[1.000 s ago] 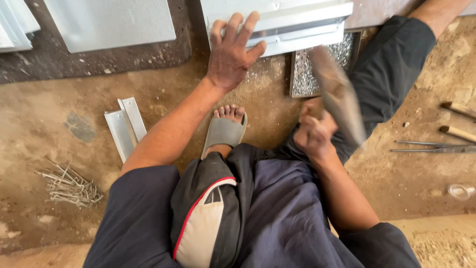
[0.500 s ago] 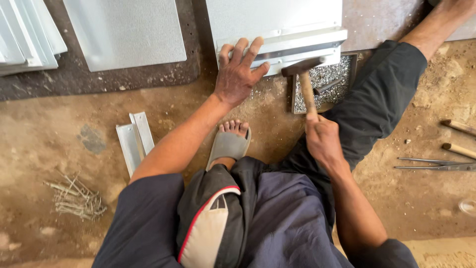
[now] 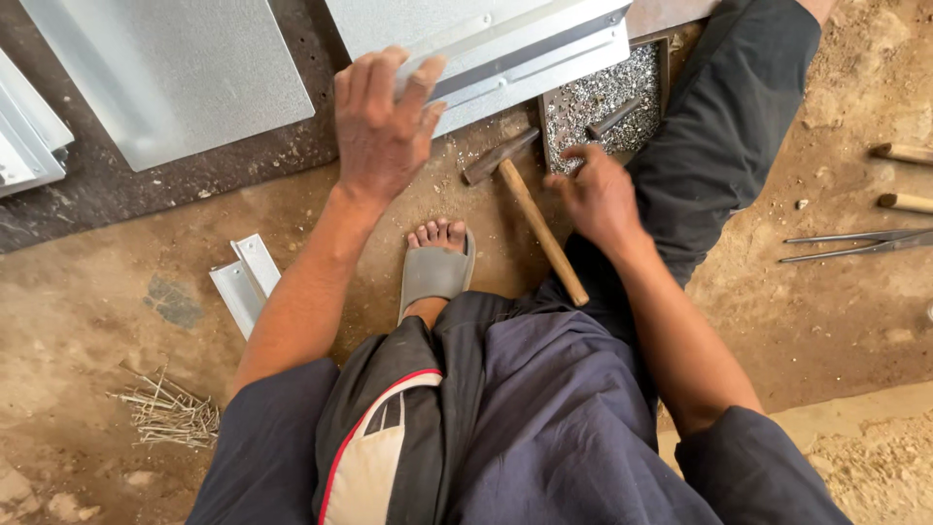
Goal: The person sits on the workshop floor and hammers nails to fasten white aluminum frame pieces together. They hold each panel steady with one hand, drive nails with a hammer, set finished panels aside, and pull new panels from a stack to continue assembly.
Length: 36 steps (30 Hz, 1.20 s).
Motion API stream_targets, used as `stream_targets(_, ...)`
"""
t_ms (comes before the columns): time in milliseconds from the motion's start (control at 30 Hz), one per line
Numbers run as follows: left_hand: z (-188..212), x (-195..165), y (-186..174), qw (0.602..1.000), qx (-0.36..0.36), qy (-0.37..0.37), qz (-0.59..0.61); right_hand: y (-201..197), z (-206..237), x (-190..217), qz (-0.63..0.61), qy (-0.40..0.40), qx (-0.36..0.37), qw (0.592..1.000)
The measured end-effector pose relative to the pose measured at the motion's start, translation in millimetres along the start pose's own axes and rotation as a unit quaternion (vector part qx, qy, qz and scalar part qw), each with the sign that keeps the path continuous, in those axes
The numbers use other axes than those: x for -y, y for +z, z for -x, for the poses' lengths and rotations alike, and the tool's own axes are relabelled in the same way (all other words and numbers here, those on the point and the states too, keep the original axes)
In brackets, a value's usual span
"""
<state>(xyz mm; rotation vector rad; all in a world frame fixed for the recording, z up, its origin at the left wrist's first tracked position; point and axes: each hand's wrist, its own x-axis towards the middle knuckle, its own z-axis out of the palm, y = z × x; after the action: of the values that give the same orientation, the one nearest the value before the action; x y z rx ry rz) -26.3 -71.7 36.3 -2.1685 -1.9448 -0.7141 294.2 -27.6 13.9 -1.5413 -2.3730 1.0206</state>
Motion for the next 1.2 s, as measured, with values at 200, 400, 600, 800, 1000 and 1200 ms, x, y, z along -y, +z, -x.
stream_targets(200,4.9,-10.4,20.3,0.998,-0.002,-0.052,-0.032,12.2,-35.1,-15.3,0.113,-0.169,-0.062,0.977)
stream_targets(400,-32.0,-43.8,64.0,0.976,0.101,-0.182,0.060,38.6,-37.5,-27.7,0.031,-0.069,-0.029,0.997)
stream_targets(600,-37.3,-43.0,68.6,0.980,-0.071,-0.124,0.138,25.9,-36.2,-25.3,-0.032,-0.006,-0.075,0.997)
stream_targets(800,-10.2,-14.1,55.9,0.990,-0.038,0.039,0.132,22.0,-33.7,-28.6,-0.104,-0.038,-0.089,0.990)
stream_targets(1000,-11.0,-4.8,71.5,0.995,-0.018,0.093,-0.040,23.2,-41.9,-22.0,-0.165,0.050,-0.089,0.981)
stream_targets(1200,-16.1,-29.2,80.1,0.998,-0.042,0.010,-0.047,16.7,-43.1,-3.6,-0.393,0.065,-0.041,0.916)
